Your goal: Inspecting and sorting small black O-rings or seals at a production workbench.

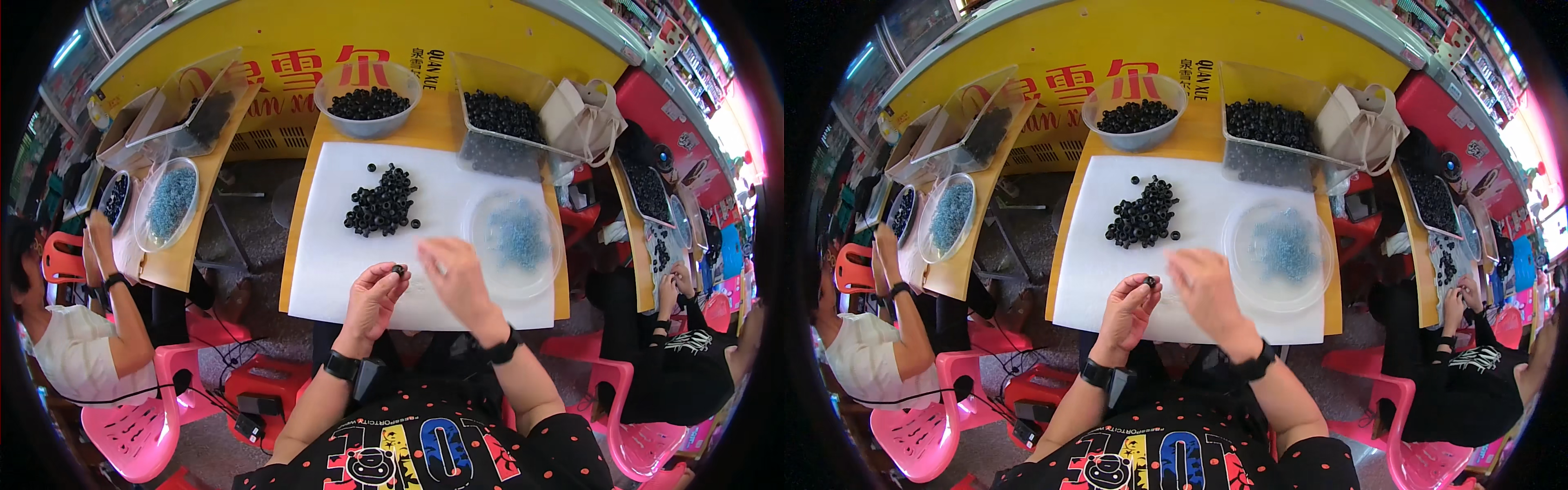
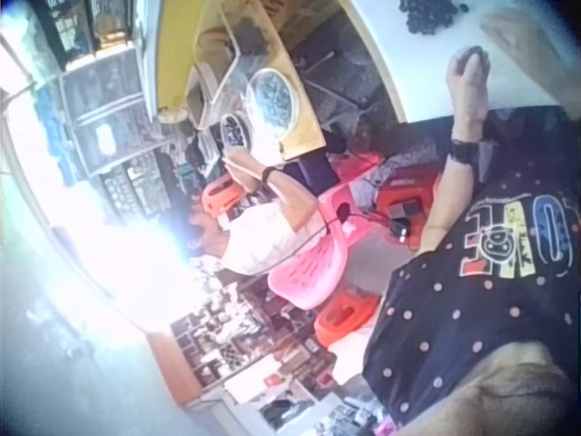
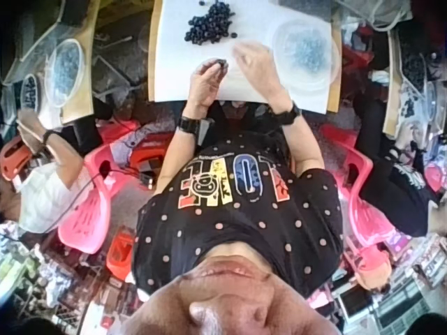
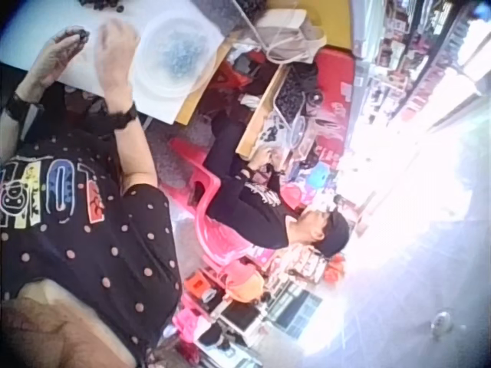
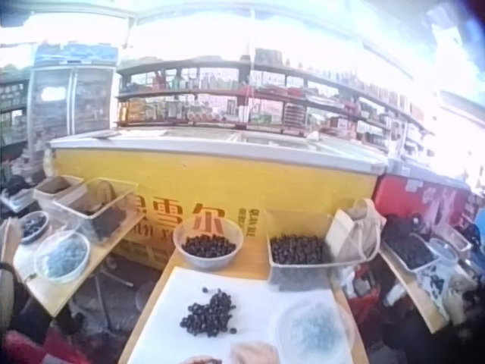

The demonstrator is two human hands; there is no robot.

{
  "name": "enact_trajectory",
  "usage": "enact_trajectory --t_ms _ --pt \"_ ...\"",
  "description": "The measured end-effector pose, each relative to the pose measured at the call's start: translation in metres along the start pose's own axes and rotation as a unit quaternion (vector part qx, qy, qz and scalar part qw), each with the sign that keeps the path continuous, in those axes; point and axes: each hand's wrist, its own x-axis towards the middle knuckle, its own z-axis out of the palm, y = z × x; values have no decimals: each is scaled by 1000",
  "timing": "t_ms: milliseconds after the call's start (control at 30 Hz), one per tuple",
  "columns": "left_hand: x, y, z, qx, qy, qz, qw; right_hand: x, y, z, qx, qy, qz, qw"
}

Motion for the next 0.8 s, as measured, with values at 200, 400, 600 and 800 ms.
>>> enact_trajectory --t_ms 200,400,600,800 --pt "4 1 -15 -31 -65 -22 997 79 90 29 -28 -20 -3 999" --pt "3 3 -15 -49 -69 -32 996 105 106 58 -100 -114 17 988" --pt "3 4 -15 -47 -69 -35 996 91 114 54 -85 -92 32 992" --pt "4 2 -17 -41 -69 -41 996 97 126 54 -95 -122 45 987"
